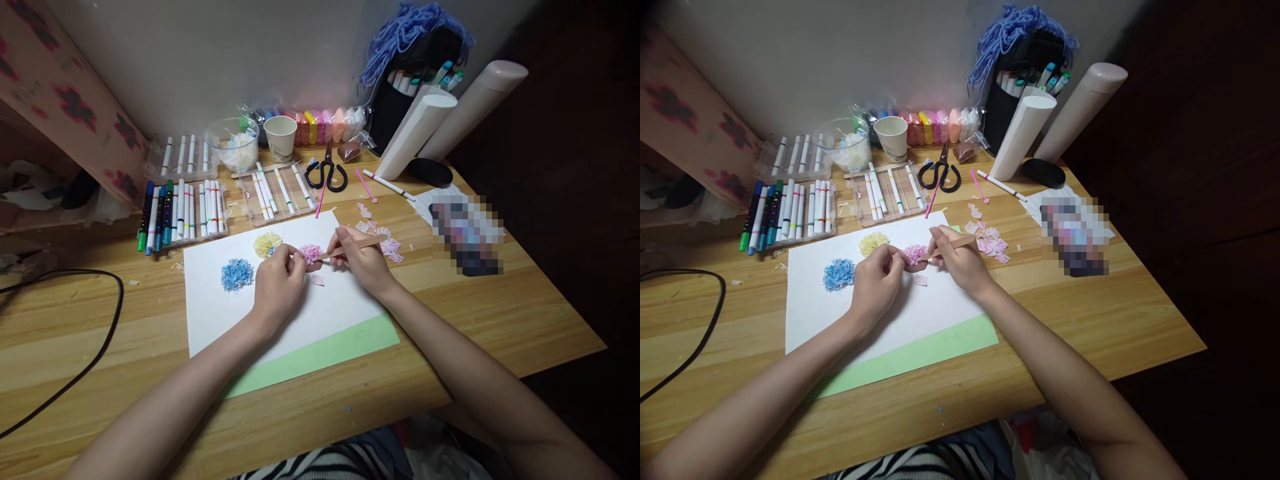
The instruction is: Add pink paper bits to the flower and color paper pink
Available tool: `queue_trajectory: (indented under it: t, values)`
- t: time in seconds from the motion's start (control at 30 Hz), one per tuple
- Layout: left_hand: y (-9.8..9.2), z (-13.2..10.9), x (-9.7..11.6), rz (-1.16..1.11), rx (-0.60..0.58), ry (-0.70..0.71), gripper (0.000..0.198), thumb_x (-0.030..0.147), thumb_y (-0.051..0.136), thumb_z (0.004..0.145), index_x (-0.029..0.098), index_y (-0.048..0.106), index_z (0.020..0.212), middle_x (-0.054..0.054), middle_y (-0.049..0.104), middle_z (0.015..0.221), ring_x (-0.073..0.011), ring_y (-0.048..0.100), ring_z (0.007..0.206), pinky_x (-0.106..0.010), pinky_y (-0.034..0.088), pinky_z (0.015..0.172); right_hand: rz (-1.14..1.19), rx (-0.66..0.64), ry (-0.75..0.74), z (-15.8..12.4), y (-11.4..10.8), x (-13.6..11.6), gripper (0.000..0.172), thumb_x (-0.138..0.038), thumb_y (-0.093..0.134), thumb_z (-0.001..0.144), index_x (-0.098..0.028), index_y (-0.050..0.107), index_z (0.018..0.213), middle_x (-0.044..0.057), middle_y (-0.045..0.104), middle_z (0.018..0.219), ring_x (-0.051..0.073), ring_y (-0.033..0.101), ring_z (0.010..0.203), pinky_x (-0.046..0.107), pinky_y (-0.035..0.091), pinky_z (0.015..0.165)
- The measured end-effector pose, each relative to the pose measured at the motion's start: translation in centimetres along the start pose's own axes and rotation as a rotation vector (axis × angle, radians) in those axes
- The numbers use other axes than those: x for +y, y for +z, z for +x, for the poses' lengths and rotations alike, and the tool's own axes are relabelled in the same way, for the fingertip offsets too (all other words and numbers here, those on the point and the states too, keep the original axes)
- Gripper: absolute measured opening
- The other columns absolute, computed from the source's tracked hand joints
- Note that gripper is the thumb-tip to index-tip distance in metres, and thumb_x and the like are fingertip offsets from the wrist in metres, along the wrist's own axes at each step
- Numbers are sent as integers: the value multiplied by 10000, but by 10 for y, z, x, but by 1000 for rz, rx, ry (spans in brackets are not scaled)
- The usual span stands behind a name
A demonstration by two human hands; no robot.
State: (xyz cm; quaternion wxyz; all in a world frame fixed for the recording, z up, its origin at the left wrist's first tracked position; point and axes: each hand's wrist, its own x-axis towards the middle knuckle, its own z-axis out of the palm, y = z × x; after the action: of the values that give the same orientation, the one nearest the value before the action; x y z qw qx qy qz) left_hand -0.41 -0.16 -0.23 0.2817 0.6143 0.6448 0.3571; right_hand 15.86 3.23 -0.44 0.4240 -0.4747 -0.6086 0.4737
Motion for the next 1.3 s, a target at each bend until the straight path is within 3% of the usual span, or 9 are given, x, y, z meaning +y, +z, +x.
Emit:
queue_trajectory:
  t: [0.4, 0.57, 0.7, 0.77, 0.87, 1.07, 1.3]
  values:
    - [0, 0, -3, -9, 16, 10, 162, 230, 438, 845, 194, 530, 717, 29, 533, 584, -120, 466, 546, -235, 331, 559, -380, -5, -162, 18, 18, -21, 549, -604, 339, 905, -194, 486, 570, -18, 487, 483, 107, 494, 483, 239, 375, 520]
    - [-2, 2, -3, -42, 28, 7, 157, 222, 440, 840, 191, 531, 715, 14, 567, 638, -126, 498, 598, -232, 350, 580, -236, -3, -97, 21, 8, -28, 536, -595, 379, 896, -182, 511, 581, -26, 490, 434, 94, 493, 420, 225, 368, 463]
    - [-4, 0, -3, -29, 69, 31, 169, 223, 427, 845, 186, 537, 723, 13, 567, 625, -121, 497, 575, -230, 343, 562, -101, 51, -95, 8, -11, -30, 429, -542, 405, 915, -182, 626, 839, -37, 540, 484, 86, 476, 387, 216, 373, 425]
    - [-5, -5, -2, 79, 72, 93, 180, 250, 445, 841, 184, 552, 712, 20, 547, 568, -116, 486, 529, -233, 327, 546, -103, 13, -123, -3, -18, -26, 363, -496, 447, 916, -188, 636, 958, 10, 655, 698, 105, 581, 516, 230, 457, 509]
    - [-6, -16, -2, 290, 33, 210, 175, 294, 503, 814, 186, 601, 718, 23, 544, 518, -115, 494, 492, -234, 302, 526, -219, -27, -172, -17, -24, -13, 295, -425, 461, 930, -202, 650, 967, 45, 681, 908, 138, 645, 744, 284, 513, 725]
    - [-4, -24, -4, 450, -41, 276, 203, 336, 498, 834, 196, 632, 893, 10, 611, 572, -131, 536, 503, -237, 278, 499, -42, 52, -97, -20, -24, 5, 272, -431, 467, 925, -197, 604, 934, 33, 656, 812, 140, 641, 708, 280, 541, 655]
    - [1, -22, -5, 459, -106, 286, 155, 292, 486, 842, 192, 605, 852, 6, 648, 624, -135, 568, 530, -244, 308, 517, 68, 130, -79, -15, -25, 3, 299, -471, 482, 907, -193, 586, 881, 25, 652, 762, 129, 642, 671, 258, 535, 615]
